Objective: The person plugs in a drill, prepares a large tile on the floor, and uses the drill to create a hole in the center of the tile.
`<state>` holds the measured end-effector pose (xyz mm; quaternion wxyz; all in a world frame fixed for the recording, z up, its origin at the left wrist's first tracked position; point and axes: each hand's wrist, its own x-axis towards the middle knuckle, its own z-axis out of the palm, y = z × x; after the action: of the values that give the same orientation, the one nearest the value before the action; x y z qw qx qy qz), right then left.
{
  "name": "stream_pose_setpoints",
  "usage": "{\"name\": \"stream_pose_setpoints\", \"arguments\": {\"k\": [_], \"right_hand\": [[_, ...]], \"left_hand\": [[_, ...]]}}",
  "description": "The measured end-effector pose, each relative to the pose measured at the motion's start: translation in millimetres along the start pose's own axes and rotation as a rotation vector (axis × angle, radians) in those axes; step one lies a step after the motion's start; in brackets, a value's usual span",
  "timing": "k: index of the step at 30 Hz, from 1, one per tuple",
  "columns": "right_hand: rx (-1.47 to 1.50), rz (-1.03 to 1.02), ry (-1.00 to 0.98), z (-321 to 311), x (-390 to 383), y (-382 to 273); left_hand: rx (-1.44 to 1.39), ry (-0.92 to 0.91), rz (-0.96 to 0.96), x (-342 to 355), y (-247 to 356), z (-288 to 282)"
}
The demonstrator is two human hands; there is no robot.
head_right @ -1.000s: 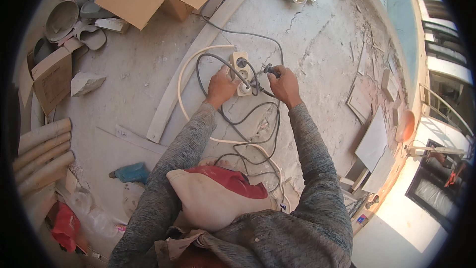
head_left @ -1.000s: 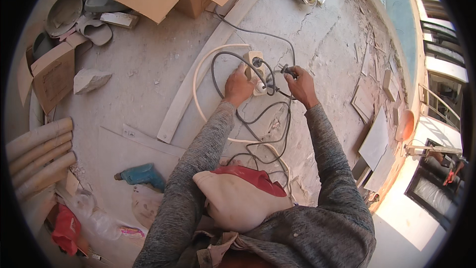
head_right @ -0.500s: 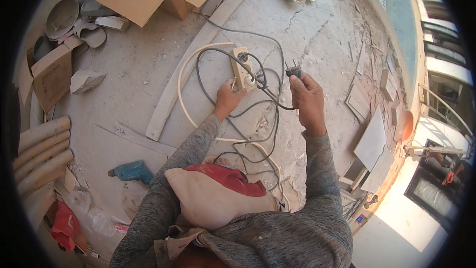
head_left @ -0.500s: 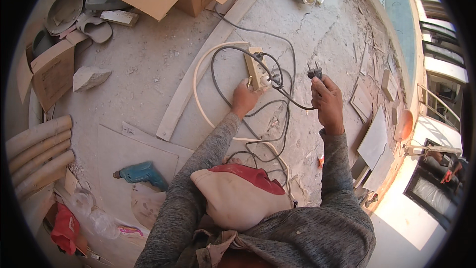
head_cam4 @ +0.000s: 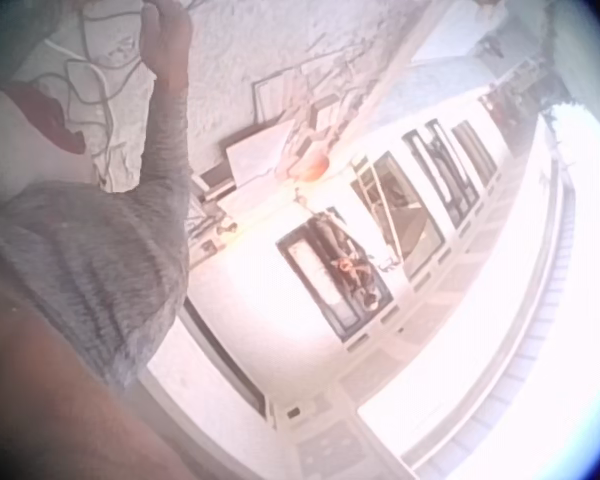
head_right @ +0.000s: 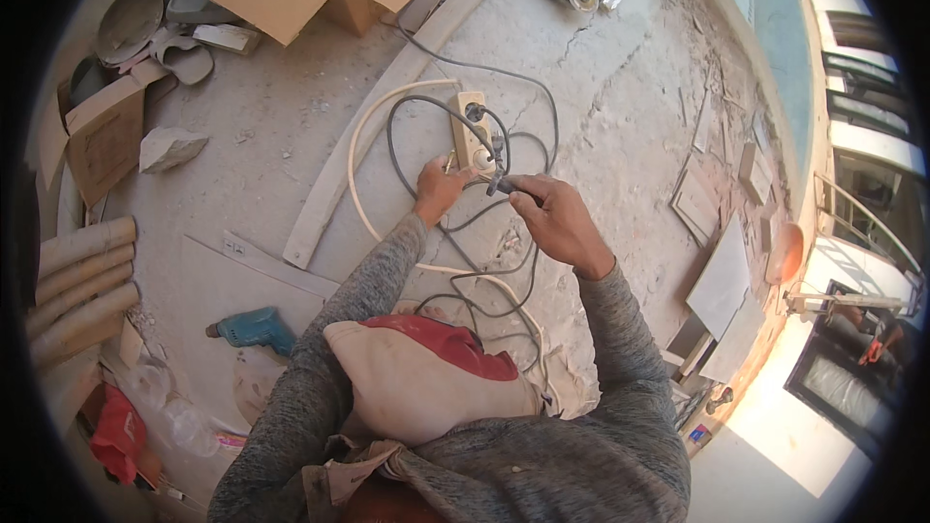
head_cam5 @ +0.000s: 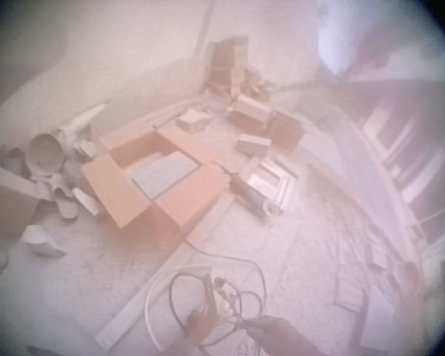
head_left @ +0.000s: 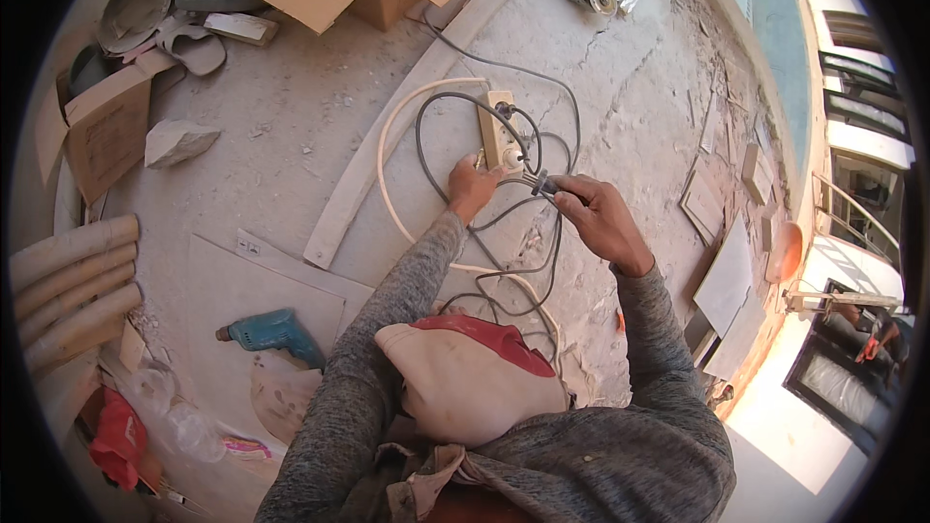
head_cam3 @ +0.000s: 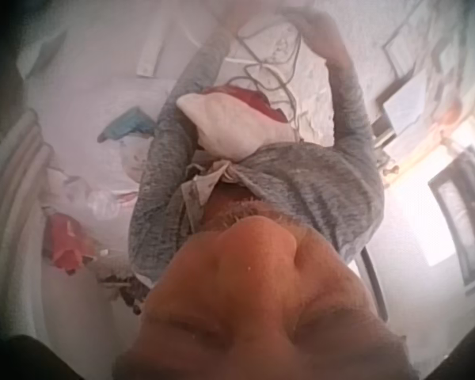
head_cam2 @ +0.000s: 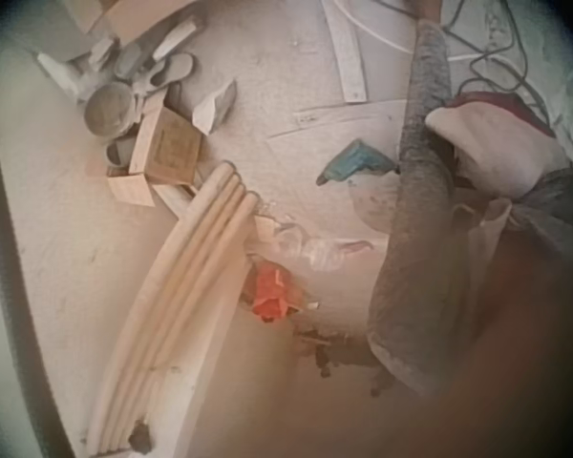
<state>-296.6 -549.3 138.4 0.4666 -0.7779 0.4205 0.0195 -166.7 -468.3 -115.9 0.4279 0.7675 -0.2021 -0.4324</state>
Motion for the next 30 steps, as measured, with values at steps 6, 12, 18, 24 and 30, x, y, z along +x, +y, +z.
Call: {"name": "stream_pose_setpoints", "arguments": {"k": [6, 12, 18, 24, 30], "right_hand": [[0.119, -0.015, 0.195, 24.5, 52.4, 32.5], [-0.013, -0.118, 0.033, 54.1, 63.9, 32.7], [-0.62, -0.024, 0.222, 93.0, 96.5, 54.6], [-0.655, 0.016, 0.337, 91.7, 114.8, 85.7], [-0.584, 0.115, 0.395, 88.1, 118.4, 72.4]], "left_hand": [[0.226, -0.059, 0.062, -15.8, -2.9, -17.7], [0.19, -0.296, 0.074, -43.2, -7.2, -25.2], [0.301, -0.154, 0.096, -66.0, -25.5, -25.7], [0.374, -0.102, 0.087, -79.4, -23.9, -27.2], [0.432, 0.012, 0.131, -76.8, -35.1, -21.7]]}}
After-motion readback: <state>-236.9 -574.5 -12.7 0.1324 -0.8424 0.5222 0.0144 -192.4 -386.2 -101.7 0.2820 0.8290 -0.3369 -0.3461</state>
